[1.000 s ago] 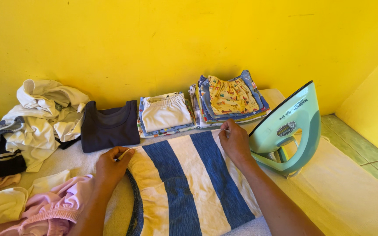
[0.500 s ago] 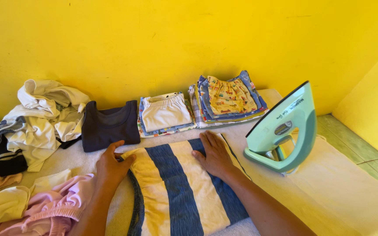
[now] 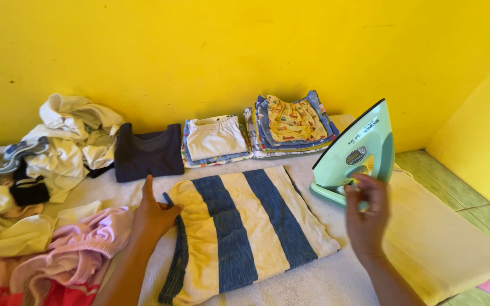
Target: The person irons several small garments, including shorts and a striped shirt, on a cloth-covered surface. They use a green electric iron to smooth each item, then fold and stack them neatly.
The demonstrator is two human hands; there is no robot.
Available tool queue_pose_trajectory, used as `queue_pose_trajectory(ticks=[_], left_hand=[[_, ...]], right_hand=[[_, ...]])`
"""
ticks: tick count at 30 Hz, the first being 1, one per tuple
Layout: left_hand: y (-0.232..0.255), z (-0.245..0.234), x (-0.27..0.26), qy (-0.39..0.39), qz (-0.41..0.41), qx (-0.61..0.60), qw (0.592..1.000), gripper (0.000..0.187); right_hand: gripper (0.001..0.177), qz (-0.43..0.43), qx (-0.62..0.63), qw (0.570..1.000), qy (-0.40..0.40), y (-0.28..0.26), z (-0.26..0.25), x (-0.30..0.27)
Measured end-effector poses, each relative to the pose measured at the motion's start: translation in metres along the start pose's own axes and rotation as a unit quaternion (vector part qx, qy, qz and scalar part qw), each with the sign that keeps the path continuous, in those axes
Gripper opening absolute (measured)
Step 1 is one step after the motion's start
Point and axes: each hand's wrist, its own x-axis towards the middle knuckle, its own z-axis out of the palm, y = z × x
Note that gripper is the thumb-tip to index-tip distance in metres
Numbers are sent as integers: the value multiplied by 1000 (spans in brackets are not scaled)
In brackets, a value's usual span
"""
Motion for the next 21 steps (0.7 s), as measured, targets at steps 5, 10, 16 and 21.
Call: queue_pose_trajectory(ticks=[5,10,16,21], left_hand=[[0,1,-8,22,6,-57,998,110],[-7,11,0,53,56,9,997,105],[-21,15,8,11,-6,-179,984,102],[-17,12,22,-22,-60,-253,965,106]], right_hand=[[44,112,14,991,75,29,-24,13],[31,114,30,993,-21,50,-15,29],[35,182,-105,958,-193,-18,0,90],[54,-69,-226,881,-410,-68,62,105]])
